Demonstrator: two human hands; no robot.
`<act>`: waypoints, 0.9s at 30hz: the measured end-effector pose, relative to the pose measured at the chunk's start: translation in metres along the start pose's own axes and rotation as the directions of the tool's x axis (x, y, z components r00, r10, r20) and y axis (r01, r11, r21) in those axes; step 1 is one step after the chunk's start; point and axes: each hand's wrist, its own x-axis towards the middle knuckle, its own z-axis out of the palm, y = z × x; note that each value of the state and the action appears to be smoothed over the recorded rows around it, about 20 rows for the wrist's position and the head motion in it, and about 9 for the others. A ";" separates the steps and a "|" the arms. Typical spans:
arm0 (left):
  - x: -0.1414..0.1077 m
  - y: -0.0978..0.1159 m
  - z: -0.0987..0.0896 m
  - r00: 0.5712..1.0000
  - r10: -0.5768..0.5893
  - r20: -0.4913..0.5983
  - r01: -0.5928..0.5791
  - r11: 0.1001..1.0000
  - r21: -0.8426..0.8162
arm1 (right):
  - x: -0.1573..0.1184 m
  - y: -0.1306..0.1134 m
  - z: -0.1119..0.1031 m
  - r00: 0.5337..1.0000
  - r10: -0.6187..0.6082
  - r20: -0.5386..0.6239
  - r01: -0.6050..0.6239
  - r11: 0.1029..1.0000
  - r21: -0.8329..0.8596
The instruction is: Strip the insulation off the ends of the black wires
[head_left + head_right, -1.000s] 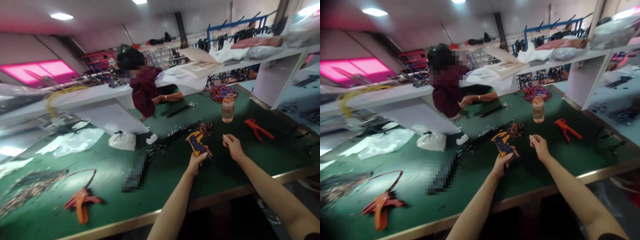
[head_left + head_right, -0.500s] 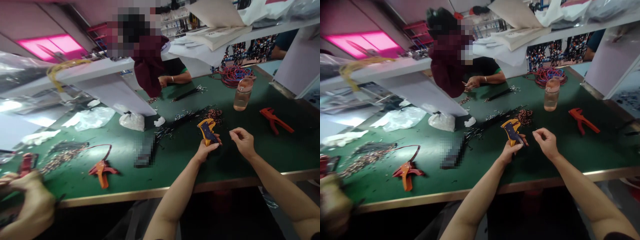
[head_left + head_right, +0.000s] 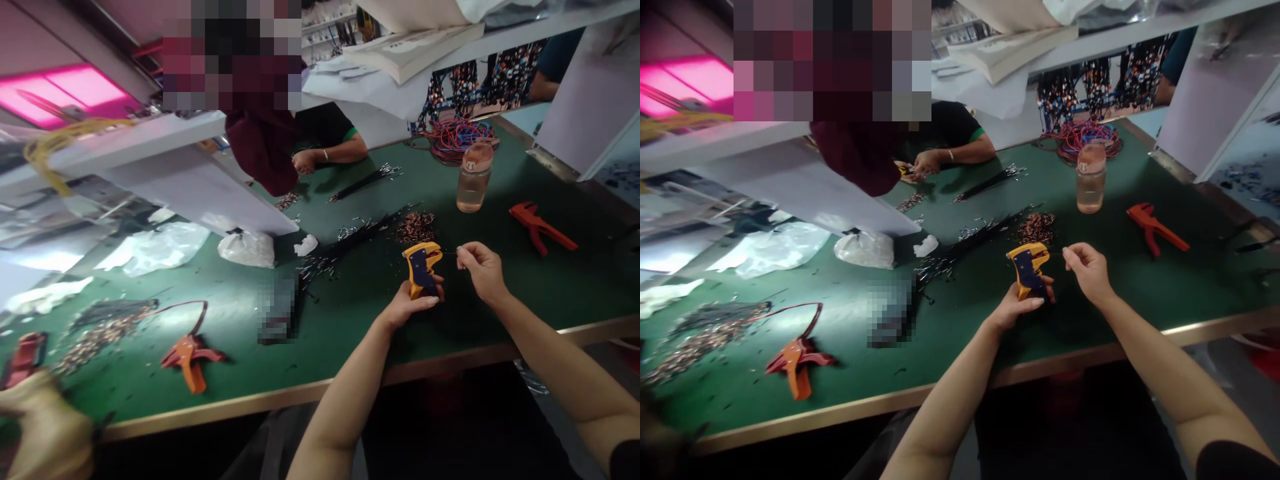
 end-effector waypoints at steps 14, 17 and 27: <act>-0.002 0.006 0.002 1.000 0.002 -0.024 0.000 0.995 0.101 | 0.004 0.005 0.000 0.988 0.121 0.099 -0.132 0.985 0.113; -0.002 0.007 0.002 1.000 -0.007 -0.022 0.009 0.993 0.118 | 0.004 0.007 0.000 0.985 0.127 0.119 -0.143 0.981 0.134; -0.002 0.011 0.003 0.999 0.014 -0.035 -0.009 0.988 0.153 | 0.004 0.010 0.000 0.986 0.124 0.115 -0.140 0.980 0.144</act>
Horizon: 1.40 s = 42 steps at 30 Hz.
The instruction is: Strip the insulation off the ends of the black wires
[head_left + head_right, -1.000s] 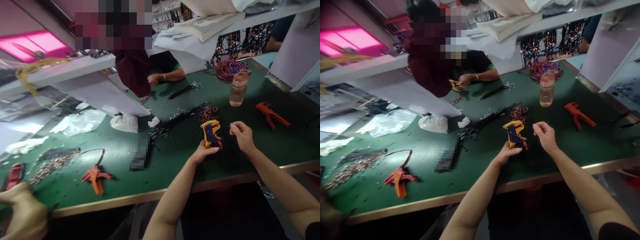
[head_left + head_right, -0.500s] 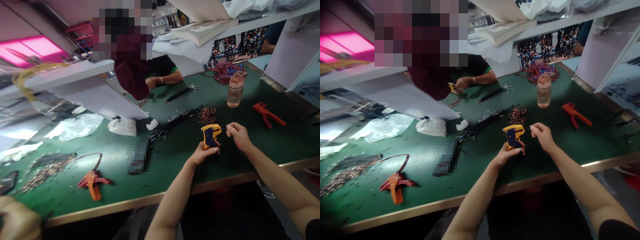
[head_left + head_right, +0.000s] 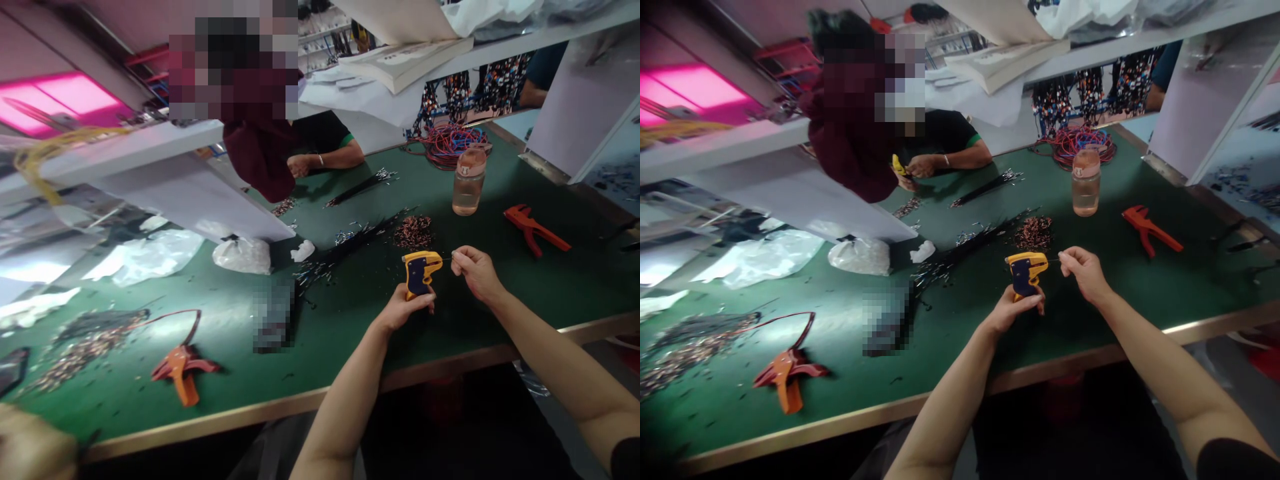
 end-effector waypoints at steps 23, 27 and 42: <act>0.011 -0.016 0.004 0.974 0.086 -0.209 -0.143 0.951 -0.276 | -0.005 -0.003 0.001 0.960 -0.246 -0.132 0.212 0.950 -0.231; 0.010 -0.019 0.003 0.974 0.097 -0.203 -0.145 0.959 -0.242 | -0.014 -0.005 0.005 0.912 -0.407 -0.039 0.356 0.837 -0.416; 0.004 -0.016 0.009 0.982 0.145 -0.120 -0.155 0.985 -0.079 | -0.026 -0.006 0.018 0.538 -0.765 0.355 0.768 0.271 -0.580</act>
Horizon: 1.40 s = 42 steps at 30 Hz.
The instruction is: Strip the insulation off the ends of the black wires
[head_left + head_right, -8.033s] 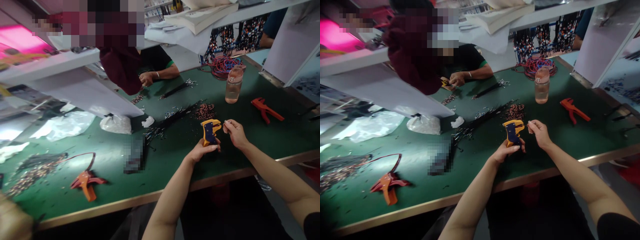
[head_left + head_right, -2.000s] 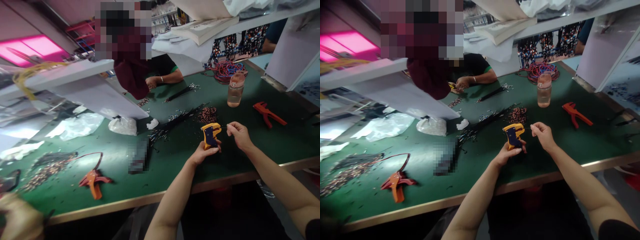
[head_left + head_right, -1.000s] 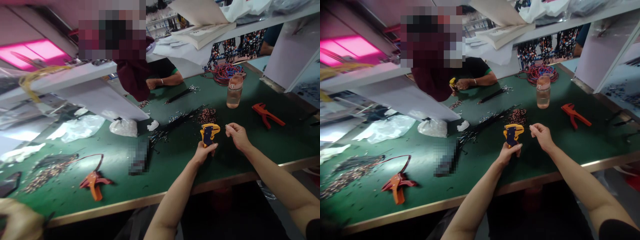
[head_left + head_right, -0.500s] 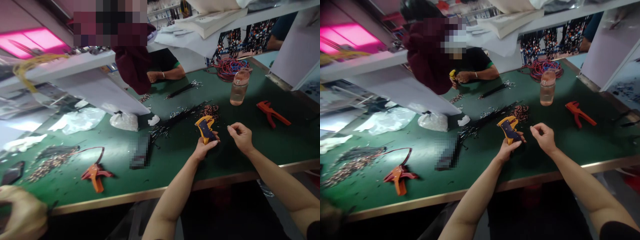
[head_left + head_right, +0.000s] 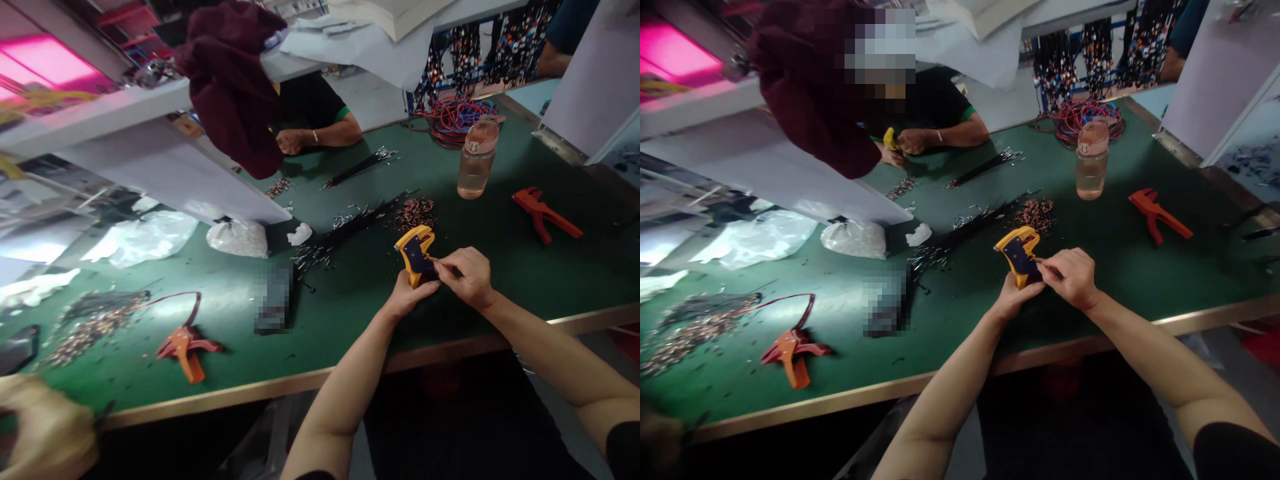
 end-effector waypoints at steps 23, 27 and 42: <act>0.007 -0.012 -0.006 0.990 0.072 -0.125 -0.060 0.993 0.104 | -0.005 0.000 0.006 0.999 0.007 0.046 -0.004 0.999 -0.047; 0.008 -0.002 -0.002 0.983 0.083 -0.162 -0.055 0.984 0.168 | -0.005 0.001 0.006 0.998 -0.008 0.061 0.010 0.999 -0.047; 0.015 0.001 -0.002 0.975 -0.032 -0.221 0.029 0.999 -0.016 | -0.005 0.011 -0.005 0.990 0.128 0.052 -0.122 0.986 -0.117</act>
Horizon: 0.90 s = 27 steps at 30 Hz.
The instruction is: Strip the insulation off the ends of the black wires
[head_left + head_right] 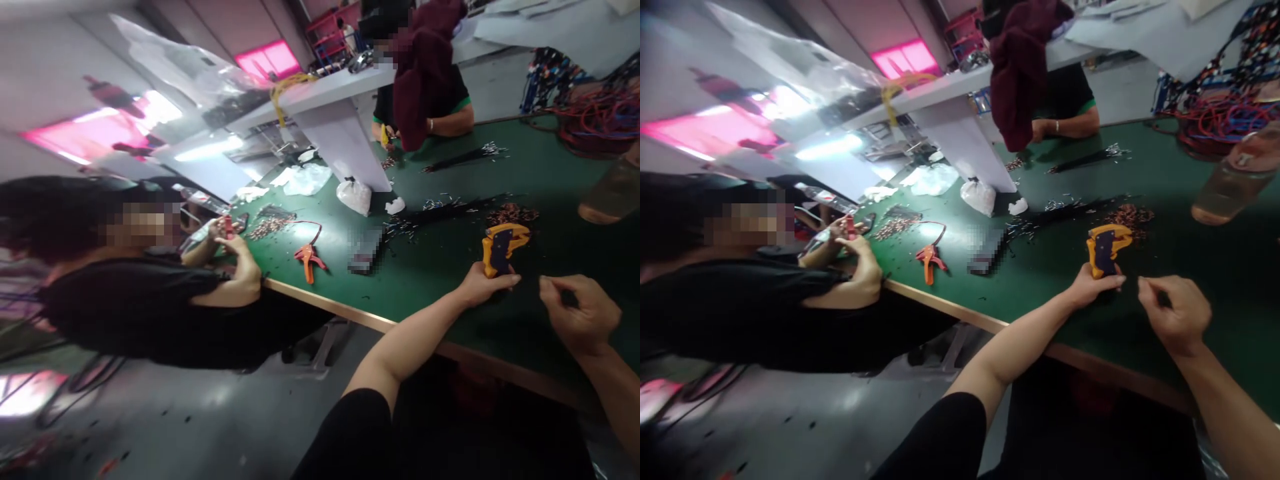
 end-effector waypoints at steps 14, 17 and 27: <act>-0.001 0.015 -0.003 0.980 0.013 0.200 0.032 0.975 -0.221 | -0.003 0.034 0.019 0.835 0.551 -0.003 -0.550 0.834 -0.048; -0.001 0.017 -0.003 0.980 0.011 0.197 0.035 0.973 -0.229 | -0.001 0.032 0.020 0.818 0.573 0.042 -0.571 0.819 -0.045; 0.005 0.008 -0.001 0.980 0.011 0.199 0.041 0.965 -0.258 | 0.000 0.034 0.022 0.823 0.555 0.123 -0.557 0.830 -0.024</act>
